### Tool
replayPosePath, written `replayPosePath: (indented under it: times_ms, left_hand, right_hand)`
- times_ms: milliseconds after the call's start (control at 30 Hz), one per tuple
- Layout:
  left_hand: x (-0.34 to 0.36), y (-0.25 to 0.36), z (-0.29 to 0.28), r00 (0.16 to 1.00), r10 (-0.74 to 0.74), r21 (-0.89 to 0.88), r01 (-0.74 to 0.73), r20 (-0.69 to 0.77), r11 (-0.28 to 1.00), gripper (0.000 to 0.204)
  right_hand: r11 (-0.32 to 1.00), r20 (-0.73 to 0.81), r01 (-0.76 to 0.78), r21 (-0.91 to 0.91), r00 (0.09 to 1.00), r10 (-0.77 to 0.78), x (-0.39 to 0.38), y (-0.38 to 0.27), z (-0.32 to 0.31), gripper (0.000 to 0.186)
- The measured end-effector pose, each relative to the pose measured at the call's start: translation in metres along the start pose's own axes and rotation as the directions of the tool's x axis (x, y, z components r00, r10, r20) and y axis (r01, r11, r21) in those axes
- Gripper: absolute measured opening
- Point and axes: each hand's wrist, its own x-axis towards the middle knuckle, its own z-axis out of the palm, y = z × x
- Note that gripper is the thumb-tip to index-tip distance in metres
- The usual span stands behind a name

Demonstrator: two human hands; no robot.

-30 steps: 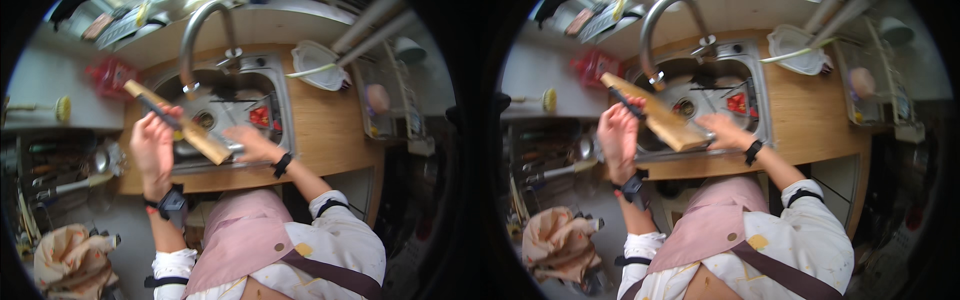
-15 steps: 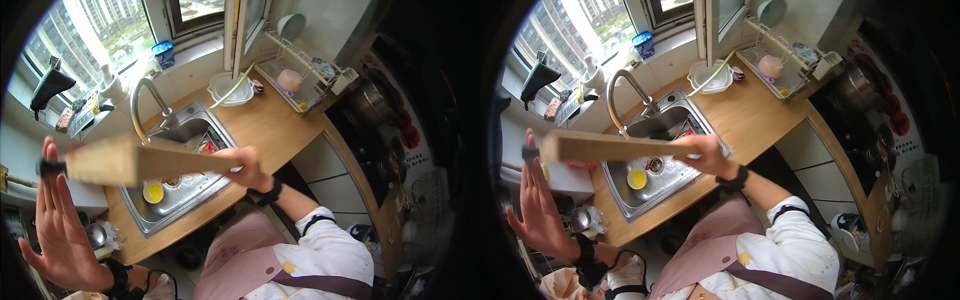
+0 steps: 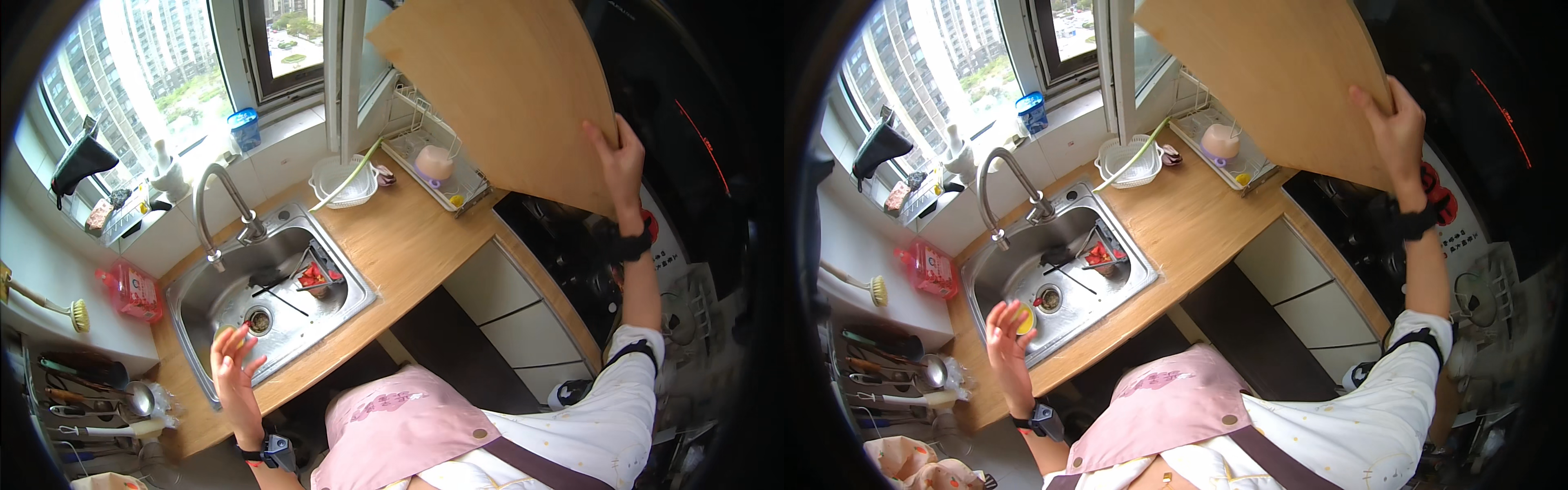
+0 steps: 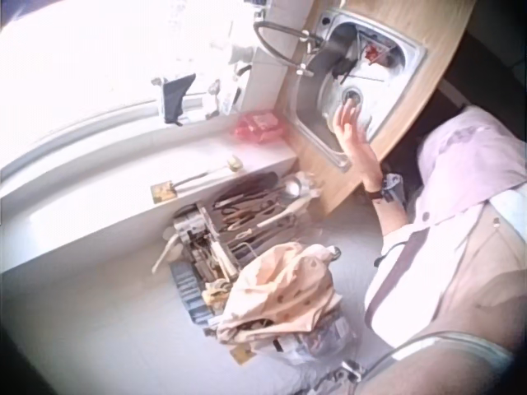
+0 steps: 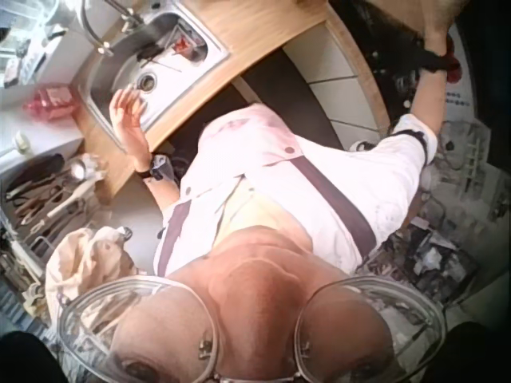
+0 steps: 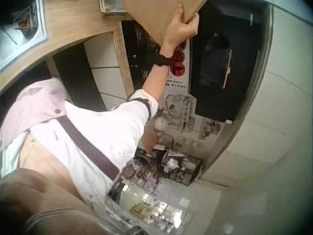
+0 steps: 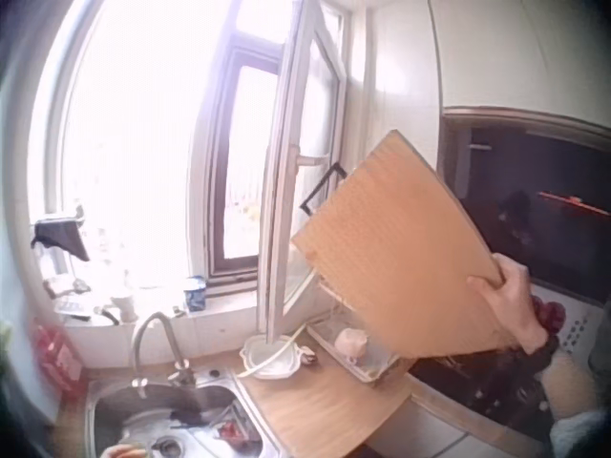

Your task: The person scrambles eggs in a frying pan, then adds chopped tomatoes and salt, stirring the mixture until combined. The person also washes a knife and cutting board at the sink.

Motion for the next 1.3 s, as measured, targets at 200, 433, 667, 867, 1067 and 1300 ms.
replayPosePath:
  times_ms: [200, 433, 667, 867, 1067, 1300]
  left_hand:
    - [-0.026, -0.062, 0.009, 0.983, -0.075, 0.013, 0.078, -0.171, 0.997, 0.045]
    - [-0.042, -0.058, 0.049, 0.976, -0.036, 0.143, 0.067, -0.213, 0.987, 0.039]
    - [-0.006, 0.05, 0.089, 0.654, 0.568, -0.24, -0.526, 0.499, 0.816, 0.044]
    - [0.057, 0.115, 0.162, -0.049, 0.933, -0.792, -0.546, 0.356, 0.274, 0.047]
    - [0.102, 0.125, 0.151, -0.15, 0.909, -0.855, -0.425, 0.389, 0.295, 0.051]
    - [0.119, 0.101, 0.168, 0.002, 0.898, -0.885, -0.169, 0.439, 0.433, 0.043]
  right_hand:
    - [0.993, 0.231, 0.021, -0.116, 0.973, 0.007, 0.119, 0.083, 0.031, 0.036]
    - [0.894, 0.319, 0.254, -0.37, 0.938, -0.134, 0.185, 0.133, 0.125, 0.038]
    - [0.923, 0.41, 0.082, -0.377, 0.908, 0.087, 0.182, 0.126, 0.201, 0.038]
    - [0.881, 0.376, -0.075, -0.467, 0.885, 0.274, 0.167, 0.13, 0.236, 0.04]
    - [0.875, 0.356, -0.014, -0.484, 0.91, 0.212, 0.157, 0.151, 0.257, 0.034]
    - [0.849, 0.372, 0.148, -0.507, 0.926, 0.06, 0.122, 0.123, 0.264, 0.044]
